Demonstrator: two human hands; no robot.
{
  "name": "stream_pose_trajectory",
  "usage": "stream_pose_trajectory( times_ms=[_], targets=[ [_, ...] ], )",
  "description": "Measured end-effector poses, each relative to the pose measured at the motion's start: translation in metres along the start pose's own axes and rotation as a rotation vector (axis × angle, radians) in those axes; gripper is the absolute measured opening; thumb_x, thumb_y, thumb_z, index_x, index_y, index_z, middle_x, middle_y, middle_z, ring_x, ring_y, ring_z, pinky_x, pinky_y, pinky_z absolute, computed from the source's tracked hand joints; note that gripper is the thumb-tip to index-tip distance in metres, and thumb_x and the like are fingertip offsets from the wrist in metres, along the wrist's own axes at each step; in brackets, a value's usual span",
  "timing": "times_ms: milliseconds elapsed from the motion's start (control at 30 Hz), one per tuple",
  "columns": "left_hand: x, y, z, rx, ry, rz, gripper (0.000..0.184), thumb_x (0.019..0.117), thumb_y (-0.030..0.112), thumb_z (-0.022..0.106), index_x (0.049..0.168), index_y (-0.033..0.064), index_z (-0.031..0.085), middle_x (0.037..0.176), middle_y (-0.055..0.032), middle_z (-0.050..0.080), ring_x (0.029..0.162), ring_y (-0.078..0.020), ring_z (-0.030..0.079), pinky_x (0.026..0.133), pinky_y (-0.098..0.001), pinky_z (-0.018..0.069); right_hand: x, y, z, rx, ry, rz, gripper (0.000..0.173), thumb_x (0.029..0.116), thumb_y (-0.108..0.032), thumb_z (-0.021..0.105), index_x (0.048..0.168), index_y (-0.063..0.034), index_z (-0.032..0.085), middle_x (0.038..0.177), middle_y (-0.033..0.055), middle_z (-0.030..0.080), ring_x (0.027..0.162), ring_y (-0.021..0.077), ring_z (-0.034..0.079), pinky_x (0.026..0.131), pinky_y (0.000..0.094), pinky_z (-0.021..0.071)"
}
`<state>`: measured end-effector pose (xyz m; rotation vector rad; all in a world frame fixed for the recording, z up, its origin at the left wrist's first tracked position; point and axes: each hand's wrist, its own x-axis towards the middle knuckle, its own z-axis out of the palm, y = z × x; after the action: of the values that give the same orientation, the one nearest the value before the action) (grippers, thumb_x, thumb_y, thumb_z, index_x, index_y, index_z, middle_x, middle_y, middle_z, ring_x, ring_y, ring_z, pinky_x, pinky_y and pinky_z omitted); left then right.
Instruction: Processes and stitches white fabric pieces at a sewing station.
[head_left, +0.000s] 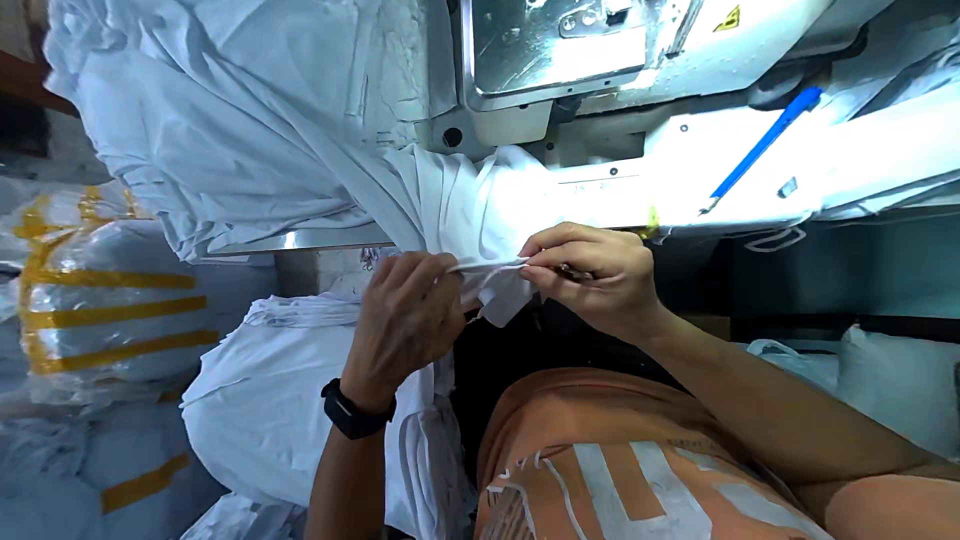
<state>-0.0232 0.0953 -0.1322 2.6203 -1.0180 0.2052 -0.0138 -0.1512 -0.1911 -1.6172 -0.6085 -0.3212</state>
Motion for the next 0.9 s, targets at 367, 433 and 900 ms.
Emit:
stream_pose_trajectory(
  times_ms=[367,433,900],
  targets=[
    [-0.014,-0.01,0.012,-0.442,0.258,-0.114,0.013,0.0915,0.008,0.076,0.089,-0.002,0.069,0.103,-0.0105,0.07,0.105,-0.0121,0.067,0.094,-0.0241,0.0553,0.001,-0.011,-0.008,0.011,-0.012,0.145,0.011,0.0853,-0.002,0.074,0.076,0.0031,0.071,0.09,0.0085,0.072,0.078,0.0006,0.065,0.069,0.0122,0.0544],
    [-0.015,-0.009,0.016,-0.485,0.3,-0.117,0.011,0.0912,0.008,0.076,0.09,0.0003,0.067,0.103,-0.0077,0.071,0.104,-0.0102,0.068,0.091,-0.0237,0.057,0.001,-0.013,-0.008,0.007,0.011,0.178,0.012,0.0846,-0.002,0.074,0.075,0.0025,0.07,0.089,0.0077,0.072,0.074,-0.0016,0.063,0.066,0.0103,0.0527],
    [0.028,0.025,0.065,-1.207,0.84,-0.561,0.02,0.0904,0.022,0.077,0.109,0.0278,0.072,0.102,0.0076,0.077,0.095,-0.0062,0.073,0.086,-0.0257,0.0613,0.001,-0.01,-0.008,-0.043,0.061,0.331,0.008,0.0808,-0.002,0.076,0.085,0.0,0.069,0.072,0.0029,0.065,0.057,0.002,0.055,0.052,0.016,0.0476]
  ],
)
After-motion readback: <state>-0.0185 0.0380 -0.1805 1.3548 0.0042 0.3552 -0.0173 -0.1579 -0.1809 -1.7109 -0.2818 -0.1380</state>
